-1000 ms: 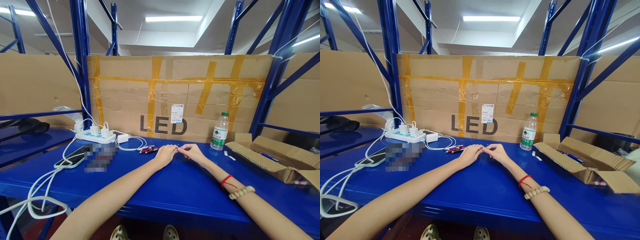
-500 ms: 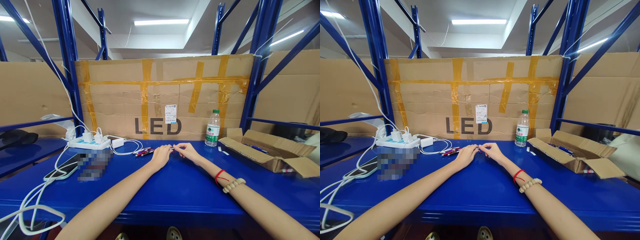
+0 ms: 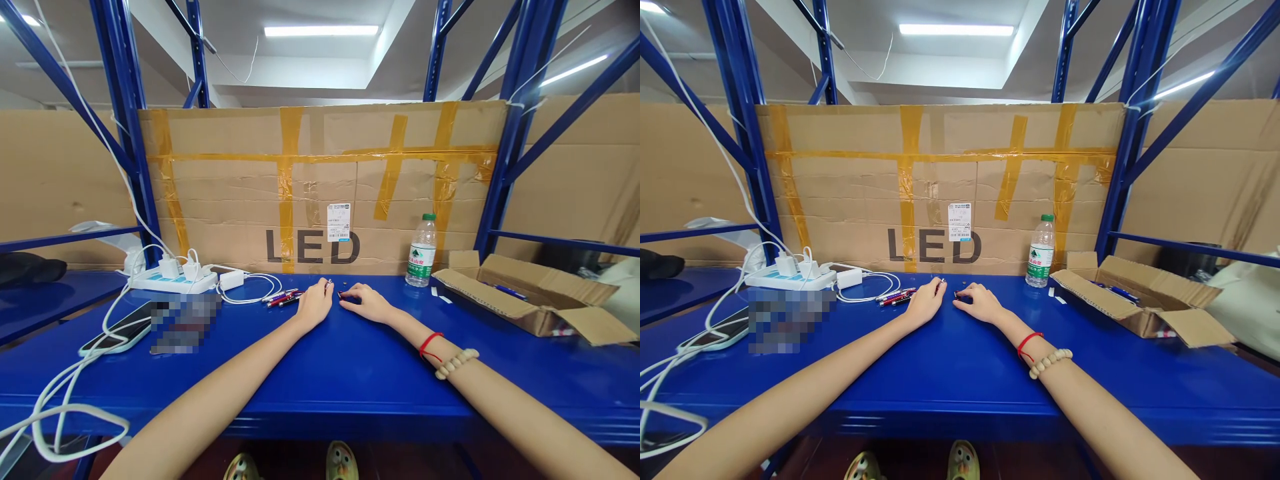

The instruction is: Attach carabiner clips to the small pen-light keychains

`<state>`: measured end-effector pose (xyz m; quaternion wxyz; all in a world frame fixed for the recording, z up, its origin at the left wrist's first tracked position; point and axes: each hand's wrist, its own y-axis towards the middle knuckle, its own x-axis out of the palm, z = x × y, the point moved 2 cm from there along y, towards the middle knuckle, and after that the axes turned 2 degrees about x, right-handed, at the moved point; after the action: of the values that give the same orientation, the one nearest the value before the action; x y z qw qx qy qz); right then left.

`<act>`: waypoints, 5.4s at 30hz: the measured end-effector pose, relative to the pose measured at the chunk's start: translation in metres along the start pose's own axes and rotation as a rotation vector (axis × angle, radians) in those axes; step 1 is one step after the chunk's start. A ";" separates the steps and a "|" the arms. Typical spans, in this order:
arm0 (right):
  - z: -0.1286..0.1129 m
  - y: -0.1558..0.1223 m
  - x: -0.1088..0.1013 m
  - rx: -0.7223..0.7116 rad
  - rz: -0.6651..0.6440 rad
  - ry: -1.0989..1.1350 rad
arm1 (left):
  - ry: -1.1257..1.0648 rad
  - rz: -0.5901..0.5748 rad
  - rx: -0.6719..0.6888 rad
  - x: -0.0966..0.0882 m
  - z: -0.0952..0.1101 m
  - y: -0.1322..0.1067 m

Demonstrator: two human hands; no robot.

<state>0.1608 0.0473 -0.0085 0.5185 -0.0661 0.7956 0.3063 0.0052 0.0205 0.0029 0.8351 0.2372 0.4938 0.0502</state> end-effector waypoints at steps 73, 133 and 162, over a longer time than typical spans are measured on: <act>-0.016 0.001 -0.018 -0.154 0.403 0.185 | -0.107 -0.151 0.148 0.004 0.001 -0.001; -0.020 -0.006 -0.008 -0.094 -0.100 0.000 | 0.667 -0.235 -0.456 -0.041 -0.035 0.010; -0.004 0.000 0.001 -0.082 -0.016 0.013 | 0.242 0.046 -0.162 -0.040 -0.018 0.011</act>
<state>0.1576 0.0453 -0.0082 0.5126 -0.0955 0.7852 0.3340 -0.0291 0.0239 0.0330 0.7845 0.1726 0.5795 0.1372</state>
